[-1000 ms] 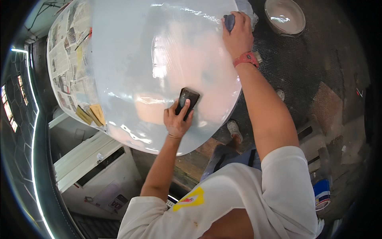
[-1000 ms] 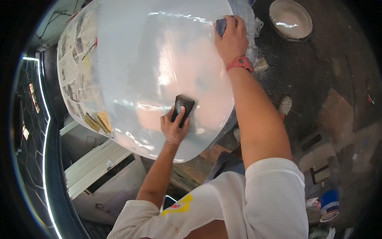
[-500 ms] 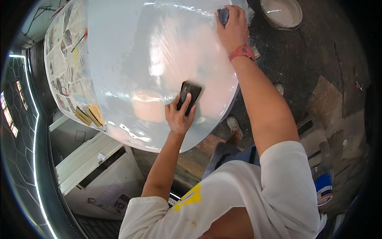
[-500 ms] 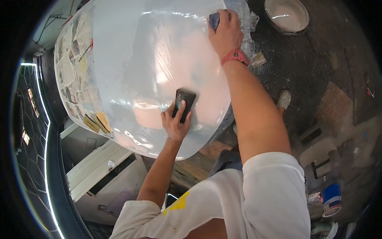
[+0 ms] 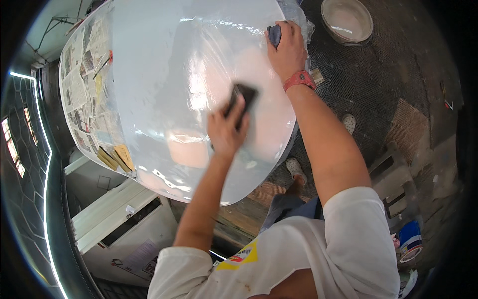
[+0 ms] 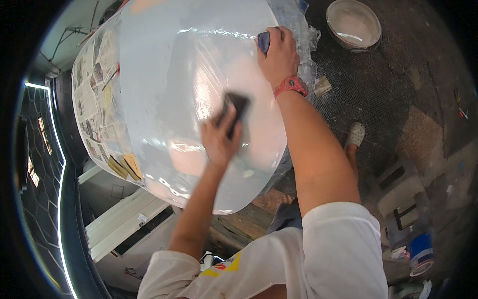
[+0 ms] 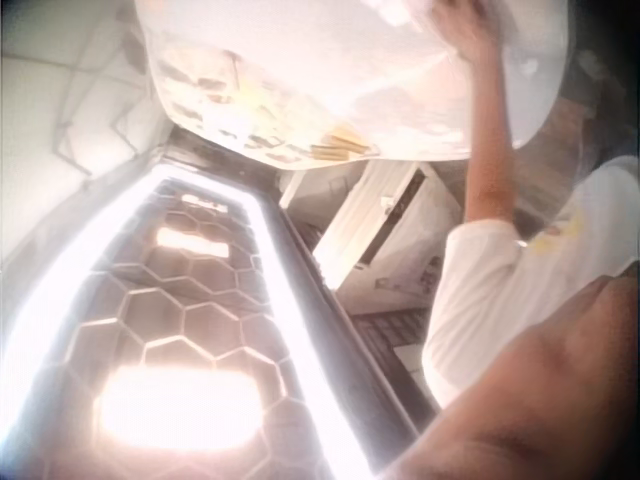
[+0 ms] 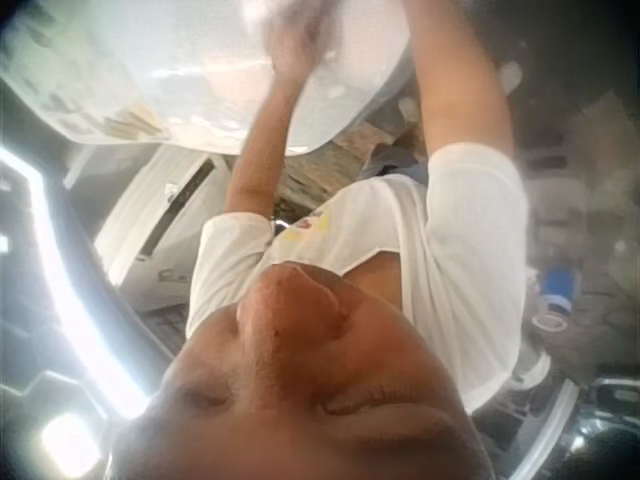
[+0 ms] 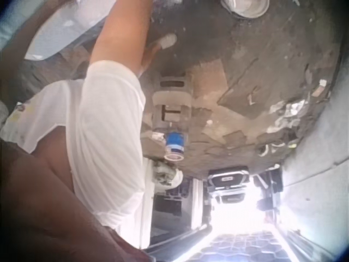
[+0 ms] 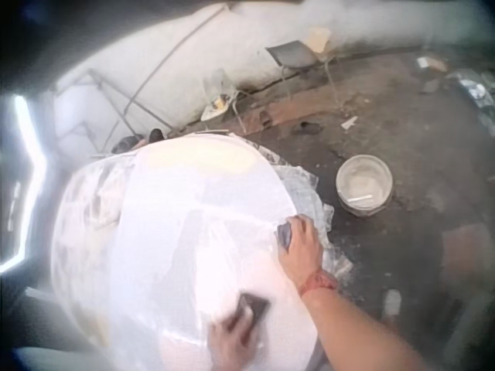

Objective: The person scrubs a large white circular surface with a black sponge and a dark cloth, repeatedly dipping the sponge into a nearby bucket of water. The person wipes the surface in circular and back-and-forth motions, occasionally switching between the sponge and cloth.

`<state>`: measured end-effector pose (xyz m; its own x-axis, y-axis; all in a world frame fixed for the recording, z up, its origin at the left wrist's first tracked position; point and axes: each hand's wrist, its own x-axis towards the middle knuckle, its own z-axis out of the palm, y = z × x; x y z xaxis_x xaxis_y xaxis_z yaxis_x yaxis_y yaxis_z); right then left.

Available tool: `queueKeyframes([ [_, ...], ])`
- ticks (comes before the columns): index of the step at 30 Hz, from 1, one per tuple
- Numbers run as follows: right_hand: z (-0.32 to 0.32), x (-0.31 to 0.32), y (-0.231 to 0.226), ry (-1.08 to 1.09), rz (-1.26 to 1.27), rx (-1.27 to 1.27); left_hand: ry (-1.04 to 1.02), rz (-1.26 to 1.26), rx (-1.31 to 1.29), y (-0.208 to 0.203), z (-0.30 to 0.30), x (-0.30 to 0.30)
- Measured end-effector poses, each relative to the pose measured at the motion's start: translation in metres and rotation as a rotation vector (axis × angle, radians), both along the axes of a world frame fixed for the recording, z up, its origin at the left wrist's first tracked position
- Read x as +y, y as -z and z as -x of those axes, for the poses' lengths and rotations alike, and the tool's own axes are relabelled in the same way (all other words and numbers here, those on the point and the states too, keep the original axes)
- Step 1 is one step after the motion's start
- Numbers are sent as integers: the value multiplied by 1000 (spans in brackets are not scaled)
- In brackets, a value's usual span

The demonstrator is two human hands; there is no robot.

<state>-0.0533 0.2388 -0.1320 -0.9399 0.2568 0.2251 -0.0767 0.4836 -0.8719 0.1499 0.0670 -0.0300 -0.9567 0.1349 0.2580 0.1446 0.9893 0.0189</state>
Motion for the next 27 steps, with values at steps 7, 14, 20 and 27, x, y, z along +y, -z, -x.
queueKeyframes([
  [7,-6,-5,-11,-6,-1,-4,-195,200,-62,-27,110,-18],
  [14,-1,2,-1,-28,1,-26,-241,105,-56,-10,98,7],
  [20,-3,4,-13,-31,-7,-73,54,81,-206,-21,-28,-20],
  [27,-5,-5,-15,-40,40,-40,-267,135,-8,-34,184,-40],
])
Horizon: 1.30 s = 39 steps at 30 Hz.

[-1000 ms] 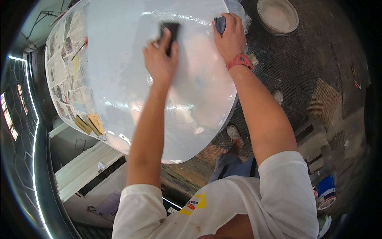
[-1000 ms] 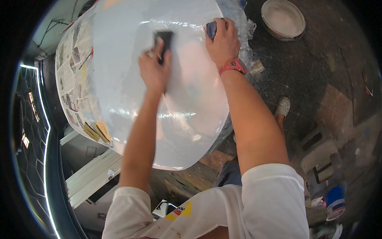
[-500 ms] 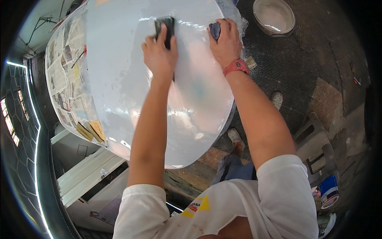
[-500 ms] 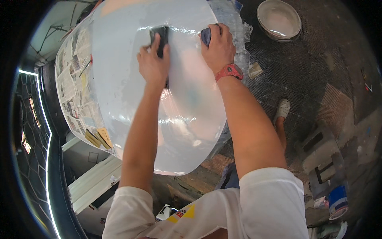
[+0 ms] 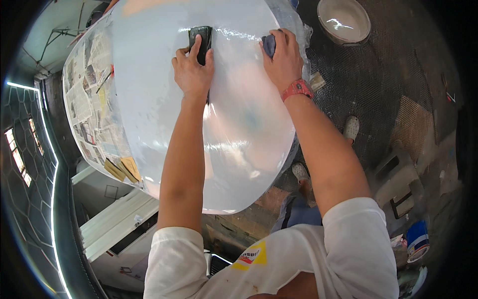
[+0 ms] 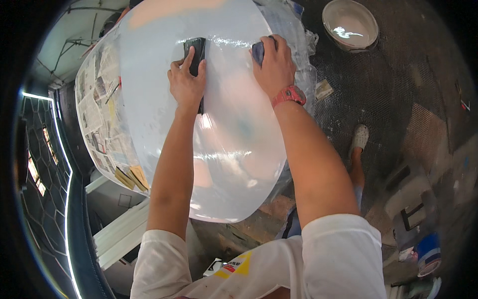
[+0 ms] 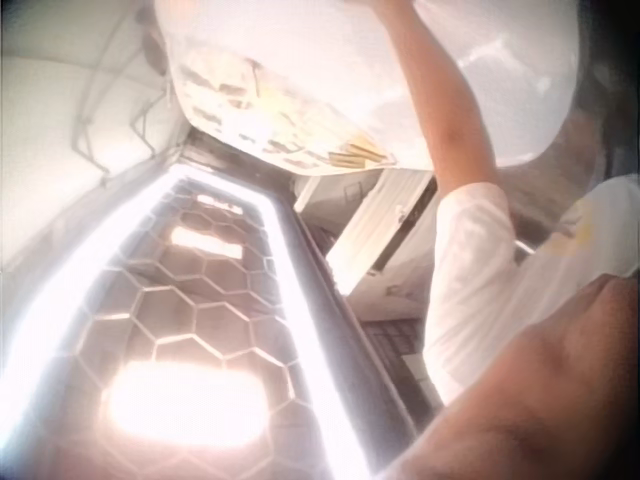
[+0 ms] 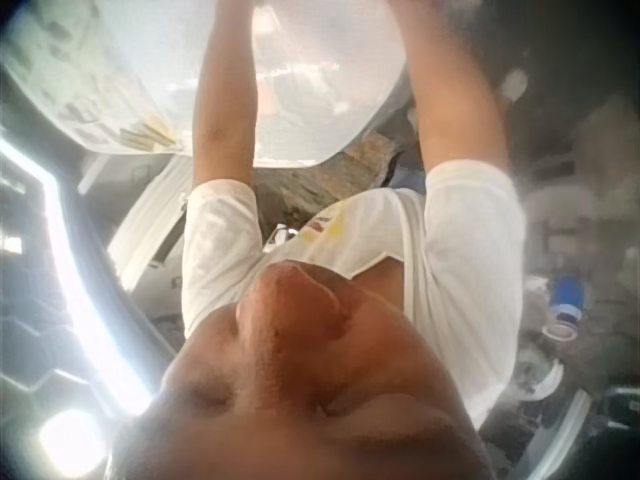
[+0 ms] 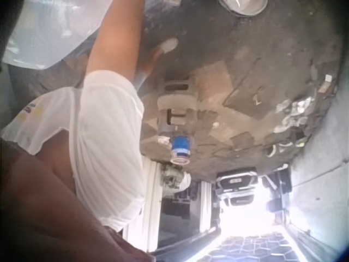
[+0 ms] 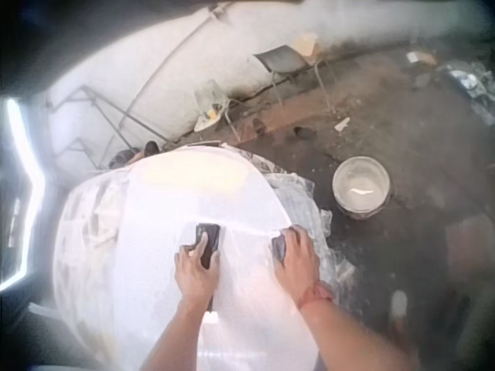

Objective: The person scrubs a large white circular surface with a black sponge and a dark cloth, repeatedly dipping the sponge into a nearby bucket of water. The person wipes the surface in circular and back-and-forth motions, occasionally switching between the sponge and cloth.

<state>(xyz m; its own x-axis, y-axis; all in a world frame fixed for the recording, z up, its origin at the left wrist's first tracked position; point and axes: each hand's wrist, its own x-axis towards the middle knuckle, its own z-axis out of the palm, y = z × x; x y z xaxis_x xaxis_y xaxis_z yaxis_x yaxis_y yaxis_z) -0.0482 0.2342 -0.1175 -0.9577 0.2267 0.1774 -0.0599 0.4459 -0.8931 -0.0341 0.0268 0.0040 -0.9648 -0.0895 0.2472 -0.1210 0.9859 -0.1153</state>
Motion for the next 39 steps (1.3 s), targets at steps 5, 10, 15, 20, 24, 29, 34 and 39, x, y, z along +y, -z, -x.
queueKeyframes([
  [5,7,10,12,21,-17,20,212,-64,-41,26,-154,21],
  [10,10,11,5,-14,-21,49,183,-74,-153,18,-245,15],
  [15,-1,6,-1,-50,-147,110,114,-44,-47,-6,-86,-27],
  [20,5,4,9,-123,-132,174,-17,-39,114,4,-44,-11],
  [24,13,12,21,-143,-69,198,16,-149,82,32,-119,54],
  [29,10,13,-33,-158,88,-264,-115,-417,20,8,-161,101],
  [34,-88,-32,-133,-523,544,-51,-282,-2177,291,-59,-151,51],
  [39,-144,-41,-89,-444,15,-18,-242,-1985,294,-80,-144,-23],
])
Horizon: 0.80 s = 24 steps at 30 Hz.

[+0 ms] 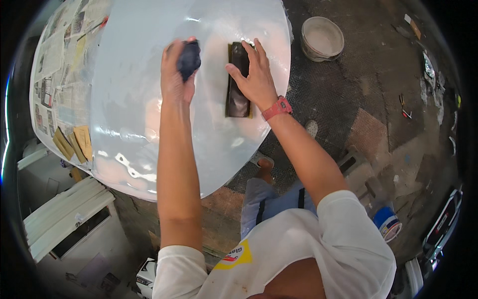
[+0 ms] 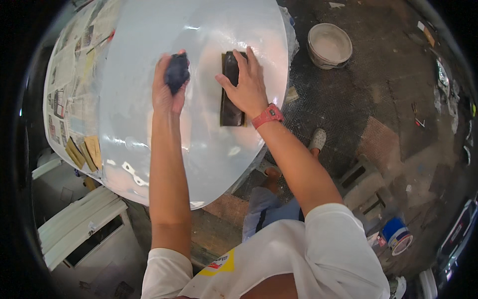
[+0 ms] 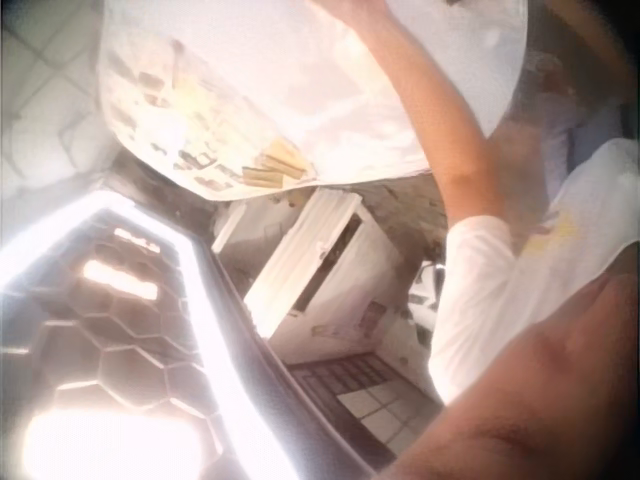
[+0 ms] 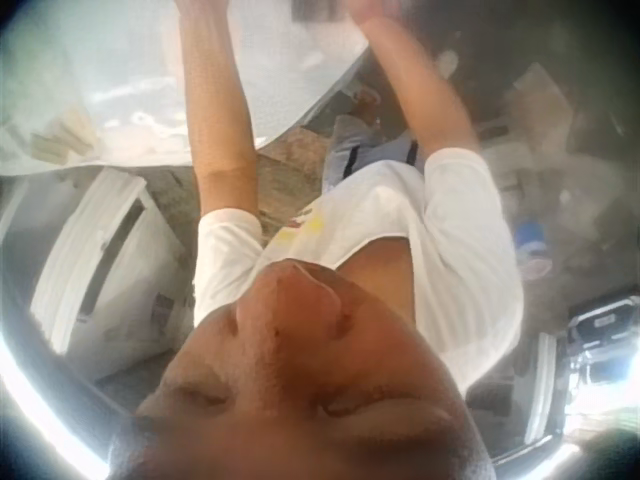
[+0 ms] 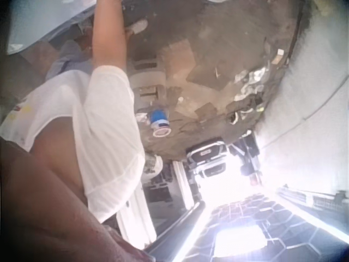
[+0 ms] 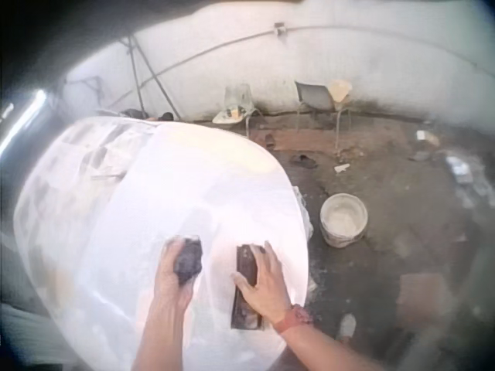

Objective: The person scrubs a large white circular surface with a black sponge and a dark cloth, repeatedly dipping the sponge into a nearby bucket of water. The person wipes the surface in circular and back-and-forth motions, occasionally switching between the sponge and cloth.

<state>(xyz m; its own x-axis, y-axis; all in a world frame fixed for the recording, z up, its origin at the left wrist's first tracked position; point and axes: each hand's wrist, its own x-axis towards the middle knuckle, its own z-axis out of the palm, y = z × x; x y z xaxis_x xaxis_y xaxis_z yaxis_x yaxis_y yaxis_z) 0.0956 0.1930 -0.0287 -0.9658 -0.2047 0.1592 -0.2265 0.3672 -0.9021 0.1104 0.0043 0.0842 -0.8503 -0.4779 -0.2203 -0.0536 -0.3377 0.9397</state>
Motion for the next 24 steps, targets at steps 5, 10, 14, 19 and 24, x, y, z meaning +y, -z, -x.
queueKeyframes([
  [5,-26,-34,36,76,-293,130,216,1219,-206,6,-40,-49],
  [10,-96,-60,39,-114,-310,223,308,1679,-107,46,-102,-150],
  [14,-138,-44,28,-526,-459,325,373,1715,81,66,-140,-180],
  [19,80,-4,46,-5,-467,161,365,1679,71,78,-127,-174],
  [24,31,-78,38,-17,-399,277,366,1667,52,75,-131,-177],
])
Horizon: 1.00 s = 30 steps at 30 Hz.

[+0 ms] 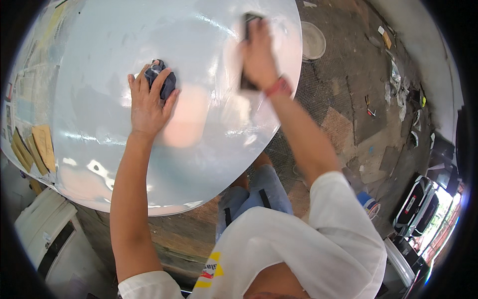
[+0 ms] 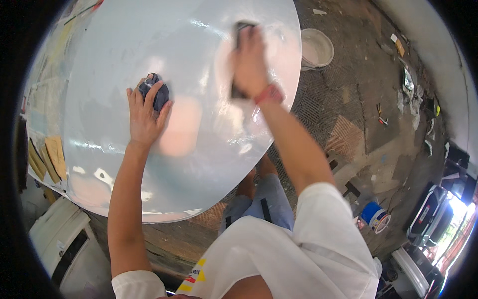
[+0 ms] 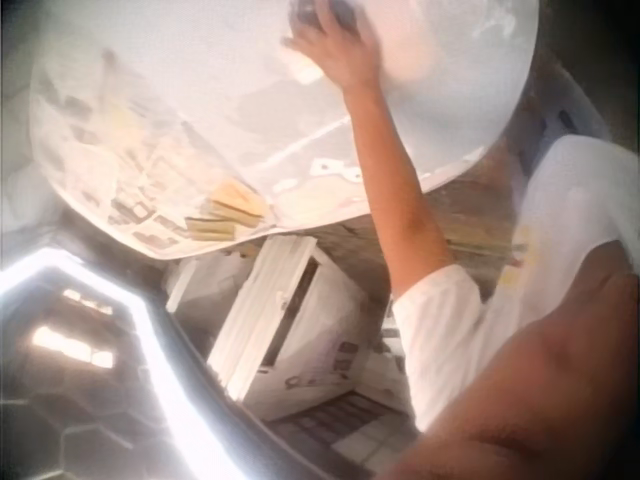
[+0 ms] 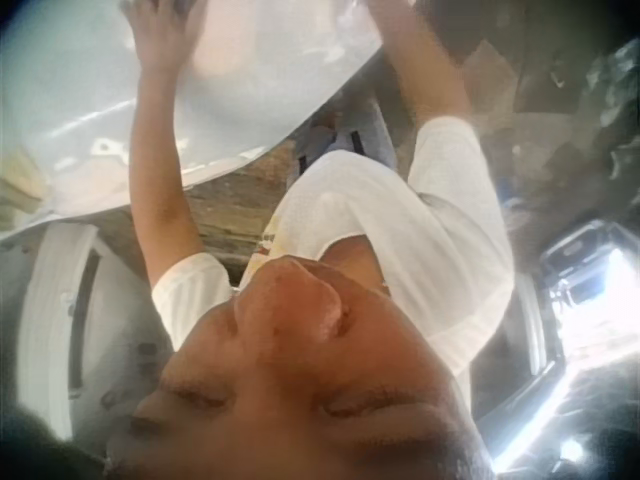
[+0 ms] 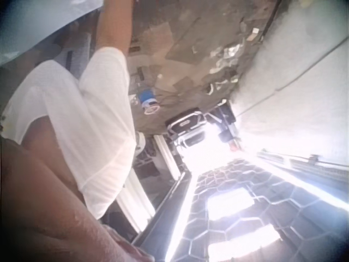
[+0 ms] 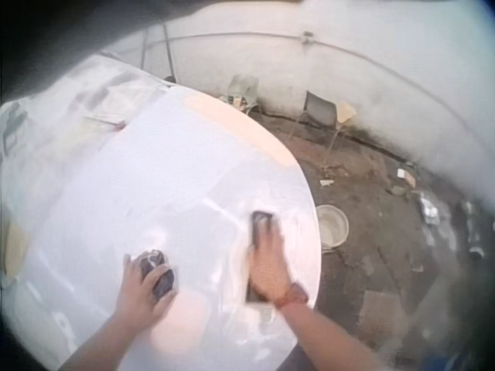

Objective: The person scrubs a large white circular surface with a black sponge and a dark cloth, repeatedly dipping the sponge into a nearby bucket of water. The person wipes the surface in circular and back-and-forth motions, occasionally switching between the sponge and cloth.

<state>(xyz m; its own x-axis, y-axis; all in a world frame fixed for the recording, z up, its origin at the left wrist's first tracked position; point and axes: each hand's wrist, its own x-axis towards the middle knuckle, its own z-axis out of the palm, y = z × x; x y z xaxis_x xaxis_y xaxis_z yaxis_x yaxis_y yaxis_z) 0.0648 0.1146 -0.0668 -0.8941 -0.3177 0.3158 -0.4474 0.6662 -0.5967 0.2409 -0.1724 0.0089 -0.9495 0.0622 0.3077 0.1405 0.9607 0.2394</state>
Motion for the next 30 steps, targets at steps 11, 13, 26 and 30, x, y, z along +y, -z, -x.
queueKeyframes([
  [11,98,-14,-31,46,-57,-43,-18,-44,10,-5,7,6],
  [13,70,-16,-17,6,-13,20,-11,-65,4,-1,7,8],
  [26,163,6,0,77,-56,23,7,-75,9,2,18,13],
  [30,-21,-52,-14,-270,47,41,-35,-23,-37,0,-3,-2],
])
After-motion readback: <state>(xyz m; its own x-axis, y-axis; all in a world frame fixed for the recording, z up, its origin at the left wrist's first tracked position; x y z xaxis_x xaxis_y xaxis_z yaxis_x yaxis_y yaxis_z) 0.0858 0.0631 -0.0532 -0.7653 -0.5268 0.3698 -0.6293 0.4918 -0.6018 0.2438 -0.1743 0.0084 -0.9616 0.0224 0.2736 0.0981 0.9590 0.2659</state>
